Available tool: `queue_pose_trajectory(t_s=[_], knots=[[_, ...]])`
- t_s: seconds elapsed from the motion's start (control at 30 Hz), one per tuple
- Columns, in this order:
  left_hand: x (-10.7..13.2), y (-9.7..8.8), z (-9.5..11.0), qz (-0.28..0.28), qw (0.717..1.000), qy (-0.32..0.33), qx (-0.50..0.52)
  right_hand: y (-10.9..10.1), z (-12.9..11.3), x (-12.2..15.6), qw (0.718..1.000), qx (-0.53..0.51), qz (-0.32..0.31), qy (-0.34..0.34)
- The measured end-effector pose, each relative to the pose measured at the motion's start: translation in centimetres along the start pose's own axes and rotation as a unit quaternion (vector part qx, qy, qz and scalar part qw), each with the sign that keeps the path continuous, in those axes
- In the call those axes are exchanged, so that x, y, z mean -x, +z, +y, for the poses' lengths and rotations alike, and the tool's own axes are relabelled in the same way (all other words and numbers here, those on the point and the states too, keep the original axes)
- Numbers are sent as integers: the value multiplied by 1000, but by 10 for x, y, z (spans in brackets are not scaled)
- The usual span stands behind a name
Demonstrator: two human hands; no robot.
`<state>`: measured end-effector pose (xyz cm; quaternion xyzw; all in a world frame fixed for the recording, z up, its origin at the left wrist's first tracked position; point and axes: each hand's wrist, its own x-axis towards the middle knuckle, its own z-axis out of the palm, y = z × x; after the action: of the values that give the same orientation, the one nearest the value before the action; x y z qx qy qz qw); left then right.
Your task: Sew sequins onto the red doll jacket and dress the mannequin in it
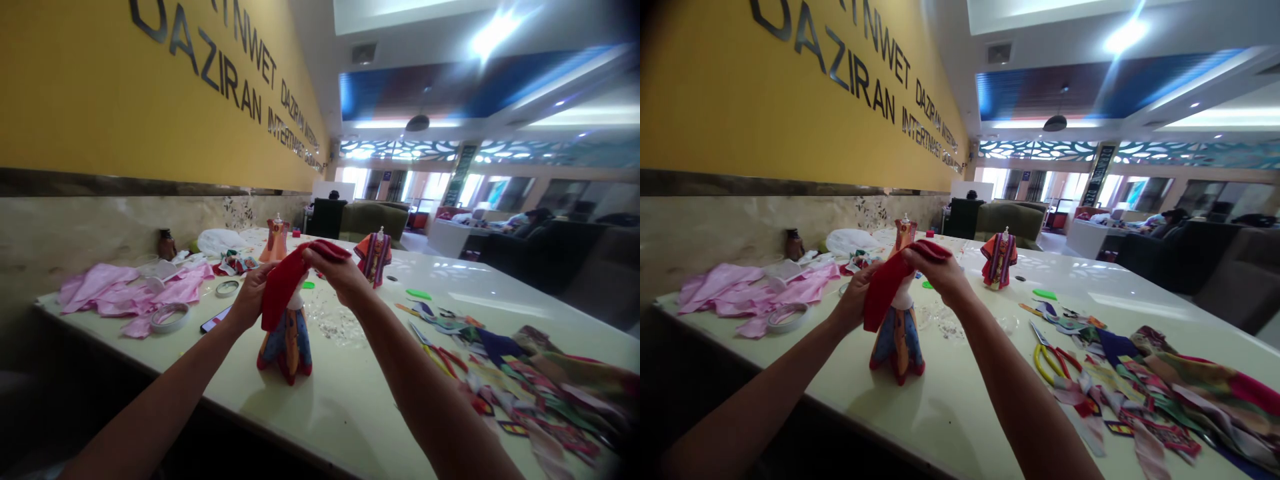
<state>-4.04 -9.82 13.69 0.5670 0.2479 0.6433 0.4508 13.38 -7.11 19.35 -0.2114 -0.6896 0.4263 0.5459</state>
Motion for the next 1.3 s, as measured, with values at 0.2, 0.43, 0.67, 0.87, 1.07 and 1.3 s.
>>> queue_pose_trajectory(t_s=[0.2,0.43,0.67,0.87,1.07,1.3], knots=[[0,-1,-1,15,1000,-8,9,-7,23,12,998,-47,-48,21],[1,2,-3,29,1000,2,3,-3,29,16,1000,-10,11,7],[2,3,-10,52,998,15,17,15,23,29,995,71,47,-61],[2,4,-9,54,998,13,20,21,27,39,965,203,109,-127],[2,7,-10,72,997,21,-13,35,33,47,962,178,171,-118],[4,4,-11,75,997,9,11,40,41,51,960,167,189,-123]])
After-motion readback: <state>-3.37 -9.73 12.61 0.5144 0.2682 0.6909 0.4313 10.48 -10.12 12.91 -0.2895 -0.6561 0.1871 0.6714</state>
